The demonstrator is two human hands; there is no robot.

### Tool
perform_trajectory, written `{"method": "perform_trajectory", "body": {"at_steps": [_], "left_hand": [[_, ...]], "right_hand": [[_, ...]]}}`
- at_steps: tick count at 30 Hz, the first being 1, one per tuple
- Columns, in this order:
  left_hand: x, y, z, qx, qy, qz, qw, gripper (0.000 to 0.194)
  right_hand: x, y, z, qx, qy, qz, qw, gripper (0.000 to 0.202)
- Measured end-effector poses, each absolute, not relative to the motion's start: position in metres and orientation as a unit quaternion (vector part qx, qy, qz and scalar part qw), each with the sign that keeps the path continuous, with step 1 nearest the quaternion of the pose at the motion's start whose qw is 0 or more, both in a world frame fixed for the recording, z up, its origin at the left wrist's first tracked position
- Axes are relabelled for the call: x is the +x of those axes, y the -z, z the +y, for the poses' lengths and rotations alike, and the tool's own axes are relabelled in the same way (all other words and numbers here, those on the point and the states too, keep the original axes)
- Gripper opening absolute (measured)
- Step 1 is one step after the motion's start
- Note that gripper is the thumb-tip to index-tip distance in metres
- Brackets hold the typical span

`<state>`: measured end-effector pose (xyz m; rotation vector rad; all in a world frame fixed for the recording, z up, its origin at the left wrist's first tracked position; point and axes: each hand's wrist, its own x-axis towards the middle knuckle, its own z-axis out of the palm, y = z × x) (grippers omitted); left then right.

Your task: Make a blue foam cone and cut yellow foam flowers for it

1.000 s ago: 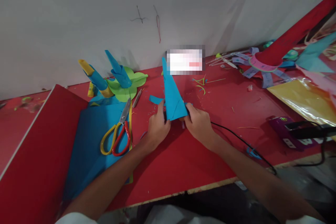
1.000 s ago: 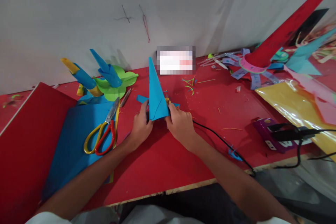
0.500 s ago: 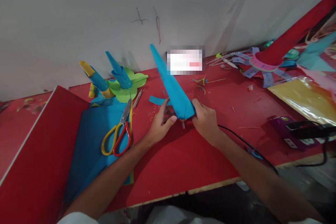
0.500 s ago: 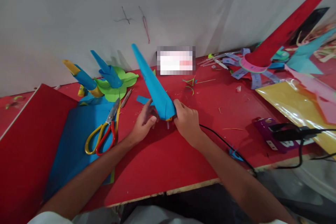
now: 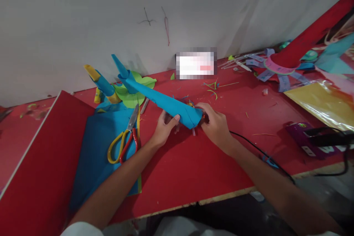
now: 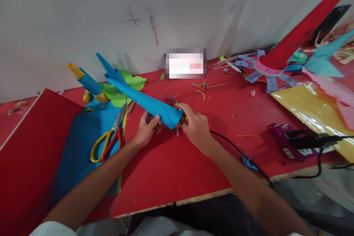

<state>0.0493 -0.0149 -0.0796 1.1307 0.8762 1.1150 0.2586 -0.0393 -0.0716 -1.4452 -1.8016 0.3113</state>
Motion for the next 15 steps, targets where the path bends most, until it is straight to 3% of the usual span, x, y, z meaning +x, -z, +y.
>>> {"method": "perform_trajectory", "body": {"at_steps": [6, 9, 15], "left_hand": [[0.051, 0.078, -0.013, 0.456, -0.523, 0.414, 0.589, 0.063], [0.052, 0.080, -0.013, 0.479, -0.508, 0.405, 0.590, 0.060], [0.052, 0.082, -0.014, 0.495, -0.487, 0.387, 0.606, 0.061]], "right_hand": [[0.258, 0.058, -0.038, -0.506, -0.349, -0.612, 0.498, 0.031], [0.256, 0.059, -0.037, -0.467, -0.424, -0.588, 0.507, 0.035], [0.255, 0.065, -0.038, -0.476, -0.386, -0.626, 0.482, 0.031]]}}
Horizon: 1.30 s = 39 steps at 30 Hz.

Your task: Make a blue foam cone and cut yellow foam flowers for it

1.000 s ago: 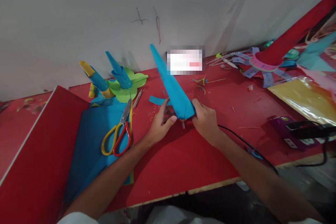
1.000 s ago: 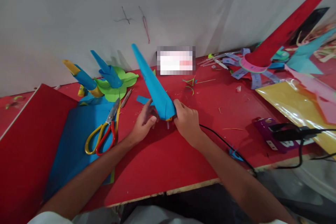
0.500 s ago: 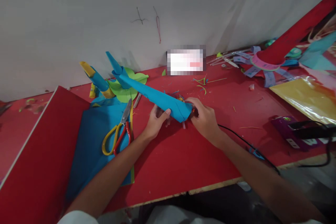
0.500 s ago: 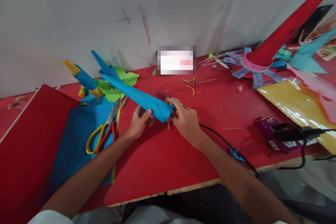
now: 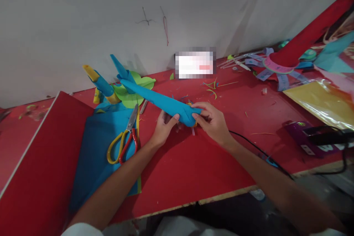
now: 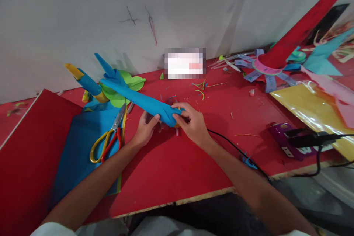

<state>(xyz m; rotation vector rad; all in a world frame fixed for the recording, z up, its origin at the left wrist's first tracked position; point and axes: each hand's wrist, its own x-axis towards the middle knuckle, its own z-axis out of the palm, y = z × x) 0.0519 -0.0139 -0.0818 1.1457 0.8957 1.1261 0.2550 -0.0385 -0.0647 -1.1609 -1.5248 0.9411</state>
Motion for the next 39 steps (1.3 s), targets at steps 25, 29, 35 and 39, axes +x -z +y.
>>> {"method": "perform_trajectory", "body": {"at_steps": [25, 29, 35, 39], "left_hand": [[0.050, 0.086, -0.017, 0.474, -0.495, 0.411, 0.601, 0.066], [0.050, 0.076, -0.019, 0.449, -0.516, 0.435, 0.586, 0.064], [0.022, 0.043, 0.023, 0.548, -0.514, 0.512, 0.416, 0.047], [0.007, 0.026, 0.080, 0.640, -0.426, 0.578, 0.274, 0.047]], "right_hand": [[0.251, 0.062, -0.047, -0.456, -0.330, -0.703, 0.436, 0.034], [0.253, 0.061, -0.049, -0.435, -0.373, -0.690, 0.441, 0.046], [0.260, 0.060, -0.045, -0.409, -0.407, -0.652, 0.493, 0.043], [0.261, 0.060, -0.042, -0.411, -0.410, -0.644, 0.499, 0.042]]}}
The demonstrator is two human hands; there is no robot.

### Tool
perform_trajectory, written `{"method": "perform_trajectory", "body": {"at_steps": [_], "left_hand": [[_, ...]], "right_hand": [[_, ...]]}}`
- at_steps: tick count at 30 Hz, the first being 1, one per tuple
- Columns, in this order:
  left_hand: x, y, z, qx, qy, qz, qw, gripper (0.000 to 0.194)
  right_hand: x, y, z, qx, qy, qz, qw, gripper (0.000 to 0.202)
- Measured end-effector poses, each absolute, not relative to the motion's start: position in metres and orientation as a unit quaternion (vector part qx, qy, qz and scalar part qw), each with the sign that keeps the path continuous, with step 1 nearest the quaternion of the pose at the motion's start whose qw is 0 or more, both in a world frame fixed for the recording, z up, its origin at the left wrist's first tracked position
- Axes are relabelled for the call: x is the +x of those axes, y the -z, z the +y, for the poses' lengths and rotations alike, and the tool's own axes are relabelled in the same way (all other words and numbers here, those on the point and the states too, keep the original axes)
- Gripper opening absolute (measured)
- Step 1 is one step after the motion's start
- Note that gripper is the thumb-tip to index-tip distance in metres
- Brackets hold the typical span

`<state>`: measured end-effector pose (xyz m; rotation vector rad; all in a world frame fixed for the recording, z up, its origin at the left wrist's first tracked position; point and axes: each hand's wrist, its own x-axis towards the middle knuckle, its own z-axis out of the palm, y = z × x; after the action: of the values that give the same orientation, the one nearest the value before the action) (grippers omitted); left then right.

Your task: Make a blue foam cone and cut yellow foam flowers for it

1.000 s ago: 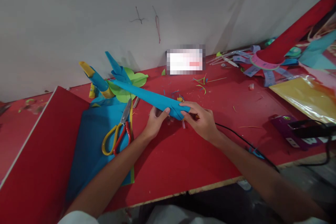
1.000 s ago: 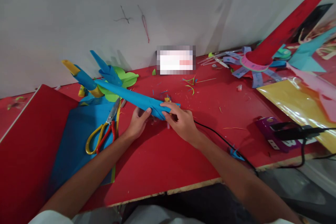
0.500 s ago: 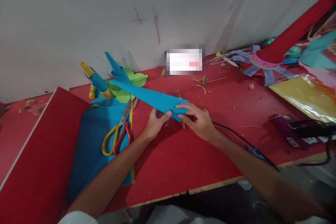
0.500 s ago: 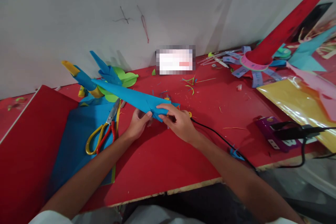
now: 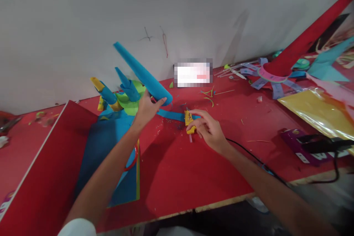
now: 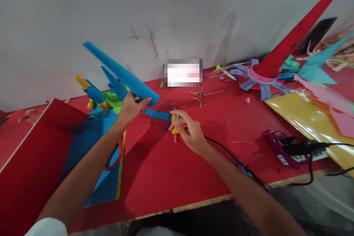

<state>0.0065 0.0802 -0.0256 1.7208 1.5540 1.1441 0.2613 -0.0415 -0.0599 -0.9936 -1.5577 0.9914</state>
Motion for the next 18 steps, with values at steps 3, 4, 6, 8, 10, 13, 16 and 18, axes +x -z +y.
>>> {"method": "perform_trajectory", "body": {"at_steps": [3, 4, 6, 8, 10, 13, 16, 18], "left_hand": [[0.007, 0.023, 0.119, 0.671, -0.355, 0.613, 0.220, 0.050], [0.008, 0.024, 0.129, 0.674, -0.343, 0.621, 0.206, 0.051], [0.011, 0.028, 0.144, 0.669, -0.320, 0.637, 0.211, 0.052], [0.012, 0.036, 0.154, 0.661, -0.301, 0.647, 0.232, 0.053], [0.011, 0.044, 0.160, 0.658, -0.293, 0.650, 0.244, 0.053], [0.007, 0.054, 0.165, 0.658, -0.288, 0.649, 0.250, 0.050], [0.005, 0.060, 0.168, 0.662, -0.287, 0.647, 0.247, 0.051], [0.005, 0.063, 0.169, 0.664, -0.286, 0.648, 0.242, 0.051]], "right_hand": [[0.262, 0.059, -0.039, -0.413, -0.415, -0.645, 0.491, 0.043], [0.263, 0.058, -0.038, -0.415, -0.418, -0.644, 0.488, 0.042], [0.265, 0.057, -0.036, -0.420, -0.422, -0.639, 0.487, 0.041], [0.267, 0.055, -0.034, -0.425, -0.422, -0.635, 0.489, 0.040], [0.269, 0.055, -0.033, -0.425, -0.417, -0.634, 0.493, 0.039], [0.271, 0.056, -0.032, -0.423, -0.414, -0.637, 0.494, 0.038], [0.272, 0.057, -0.032, -0.422, -0.414, -0.641, 0.491, 0.037], [0.272, 0.057, -0.032, -0.423, -0.413, -0.640, 0.491, 0.036]]}}
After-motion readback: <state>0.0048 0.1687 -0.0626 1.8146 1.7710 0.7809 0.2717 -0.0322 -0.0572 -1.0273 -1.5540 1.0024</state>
